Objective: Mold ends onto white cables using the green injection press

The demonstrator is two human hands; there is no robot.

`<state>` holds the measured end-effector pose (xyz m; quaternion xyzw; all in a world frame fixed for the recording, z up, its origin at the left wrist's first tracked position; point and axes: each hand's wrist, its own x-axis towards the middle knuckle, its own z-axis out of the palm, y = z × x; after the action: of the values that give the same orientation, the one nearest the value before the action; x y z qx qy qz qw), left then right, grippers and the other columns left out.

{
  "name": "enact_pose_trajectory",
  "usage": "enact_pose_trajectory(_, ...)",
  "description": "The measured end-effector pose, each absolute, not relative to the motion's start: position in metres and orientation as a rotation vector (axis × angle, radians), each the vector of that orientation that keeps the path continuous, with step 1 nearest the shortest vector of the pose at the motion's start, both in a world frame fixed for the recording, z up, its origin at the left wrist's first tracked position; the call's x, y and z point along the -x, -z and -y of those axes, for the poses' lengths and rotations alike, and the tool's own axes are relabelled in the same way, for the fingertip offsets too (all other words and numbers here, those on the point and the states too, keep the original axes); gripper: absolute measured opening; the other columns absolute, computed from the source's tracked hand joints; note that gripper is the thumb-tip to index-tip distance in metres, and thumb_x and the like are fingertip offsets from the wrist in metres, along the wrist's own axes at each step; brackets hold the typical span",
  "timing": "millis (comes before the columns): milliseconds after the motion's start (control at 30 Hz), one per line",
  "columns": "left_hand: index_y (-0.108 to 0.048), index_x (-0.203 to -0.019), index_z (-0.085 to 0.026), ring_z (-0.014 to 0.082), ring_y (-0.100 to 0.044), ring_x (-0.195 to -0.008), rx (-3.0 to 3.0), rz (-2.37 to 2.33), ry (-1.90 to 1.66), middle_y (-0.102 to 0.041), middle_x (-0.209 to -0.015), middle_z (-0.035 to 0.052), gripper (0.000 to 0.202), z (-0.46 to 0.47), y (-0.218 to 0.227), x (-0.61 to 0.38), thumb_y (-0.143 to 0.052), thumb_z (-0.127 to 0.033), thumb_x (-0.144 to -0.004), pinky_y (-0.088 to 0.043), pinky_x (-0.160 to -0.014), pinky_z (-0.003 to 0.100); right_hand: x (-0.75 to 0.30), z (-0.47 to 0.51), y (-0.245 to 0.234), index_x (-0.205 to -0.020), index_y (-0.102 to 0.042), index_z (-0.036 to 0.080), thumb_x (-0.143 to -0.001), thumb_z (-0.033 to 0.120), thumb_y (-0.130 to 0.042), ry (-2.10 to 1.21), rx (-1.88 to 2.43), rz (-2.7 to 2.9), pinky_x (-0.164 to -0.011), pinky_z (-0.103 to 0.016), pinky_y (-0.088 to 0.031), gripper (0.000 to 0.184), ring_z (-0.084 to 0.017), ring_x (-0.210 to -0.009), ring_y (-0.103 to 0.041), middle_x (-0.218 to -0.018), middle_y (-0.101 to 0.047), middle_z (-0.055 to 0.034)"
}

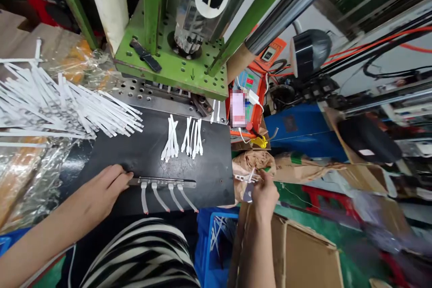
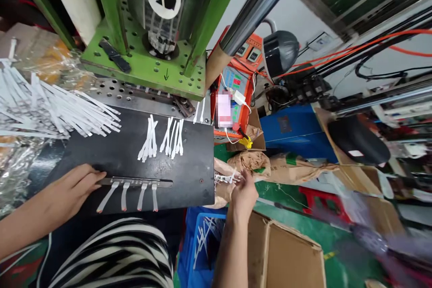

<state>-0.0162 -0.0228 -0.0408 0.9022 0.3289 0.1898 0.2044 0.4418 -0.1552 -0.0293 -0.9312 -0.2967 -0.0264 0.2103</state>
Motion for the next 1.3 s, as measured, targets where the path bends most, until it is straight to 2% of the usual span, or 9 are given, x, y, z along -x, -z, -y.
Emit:
enact_pose_trajectory(100,-0.059,-0.12,-0.017,0.0195,-0.062,-0.089,-2.509,-0.94,-0.572,-0.059,-0.102,0.0084,0.026,0.025,0.032,0.014,-0.051,-0.029,-0.099,-0.05,-0.08,0.03,-0.433,0.168,0.03,-0.119,-0.068,0.004,-0.087,0.022,-0.041,0.178,2.638,1.061,-0.084,-0.048,-0.052,0.045,-0.035,-0.1,-0.066,-0.112,-0.068,-0.0255)
enact_pose_trajectory(300,-0.053,-0.138,-0.016,0.0112,-0.059,-0.077,-2.337,-0.55,-0.855,-0.06,-0.09,0.0051,0.044,0.023,0.011,-0.019,-0.053,-0.005,-0.095,-0.051,-0.07,0.021,-0.311,0.124,0.01,-0.127,-0.066,0.027,-0.094,0.016,-0.058,-0.408,1.552,1.833,-0.076,-0.029,-0.056,0.035,-0.017,-0.087,-0.066,-0.101,-0.068,-0.0058)
enact_pose_trajectory(433,-0.065,-0.122,-0.017,0.0099,-0.053,-0.066,-2.262,-0.464,-0.994,-0.056,-0.076,0.0008,0.032,0.022,0.012,-0.036,-0.052,-0.006,-0.095,-0.047,-0.061,0.02,-0.25,0.105,0.006,-0.118,-0.07,0.026,-0.091,0.007,-0.059,-0.529,1.212,1.733,-0.066,-0.027,-0.053,0.035,-0.015,-0.075,-0.061,-0.087,-0.065,-0.0033)
enact_pose_trajectory(600,-0.07,-0.077,-0.015,0.0081,-0.05,-0.06,-1.955,-0.811,-0.87,-0.046,-0.066,-0.0023,0.024,0.013,-0.005,-0.049,-0.057,-0.023,-0.096,-0.04,-0.056,0.019,-0.294,0.082,-0.004,-0.091,-0.076,0.022,-0.091,0.022,-0.061,-0.625,1.543,1.493,-0.065,-0.027,-0.052,0.015,-0.017,-0.072,-0.066,-0.081,-0.071,-0.0032)
enact_pose_trajectory(700,-0.054,-0.058,-0.015,0.0083,-0.049,-0.057,-1.865,-1.129,-0.585,-0.045,-0.062,-0.0038,0.038,-0.011,-0.01,-0.07,-0.057,-0.026,-0.094,-0.038,-0.055,0.02,-0.346,0.05,-0.001,-0.082,-0.075,0.017,-0.089,0.043,-0.061,-0.74,1.8,1.473,-0.053,-0.026,-0.046,0.03,-0.017,-0.056,-0.06,-0.062,-0.064,-0.0014)
enact_pose_trajectory(833,-0.058,-0.068,-0.016,0.014,-0.055,-0.058,-1.95,-1.265,-0.429,-0.053,-0.059,-0.0023,0.032,-0.048,-0.003,-0.097,-0.057,-0.033,-0.094,-0.04,-0.056,0.024,-0.375,0.013,0.01,-0.088,-0.072,0.015,-0.083,0.055,-0.057,-0.695,2.022,1.593,-0.056,-0.029,-0.046,0.043,-0.02,-0.058,-0.062,-0.065,-0.066,-0.0036)
enact_pose_trajectory(1000,-0.065,-0.1,-0.013,0.0184,-0.062,-0.076,-2.231,-1.268,-0.402,-0.065,-0.092,0.0069,0.015,-0.058,0.001,-0.082,-0.06,-0.026,-0.093,-0.045,-0.067,0.028,-0.341,-0.009,0.014,-0.108,-0.069,0.012,-0.086,0.046,-0.054,-0.494,2.114,1.871,-0.071,-0.034,-0.047,0.043,-0.023,-0.072,-0.066,-0.078,-0.069,-0.0062)
enact_pose_trajectory(1133,-0.064,-0.092,-0.013,0.0206,-0.059,-0.086,-2.571,-1.23,-0.333,-0.064,-0.094,0.01,0.02,-0.065,-0.006,-0.027,-0.046,-0.005,-0.094,-0.042,-0.077,0.032,-0.302,-0.027,-0.004,-0.118,-0.067,0.011,-0.092,0.028,-0.053,-0.41,2.148,2.103,-0.076,-0.032,-0.047,0.034,-0.025,-0.086,-0.067,-0.093,-0.07,-0.0107)
enact_pose_trajectory(1300,-0.062,-0.083,-0.014,0.0207,-0.055,-0.083,-2.899,-1.079,-0.324,-0.065,-0.086,0.009,0.024,-0.093,-0.002,0.019,-0.044,-0.011,-0.098,-0.038,-0.079,0.035,-0.247,-0.068,-0.03,-0.123,-0.066,0.017,-0.099,0.025,-0.051,-0.284,2.02,2.368,-0.083,-0.03,-0.046,0.03,-0.024,-0.099,-0.067,-0.114,-0.066,-0.0128)
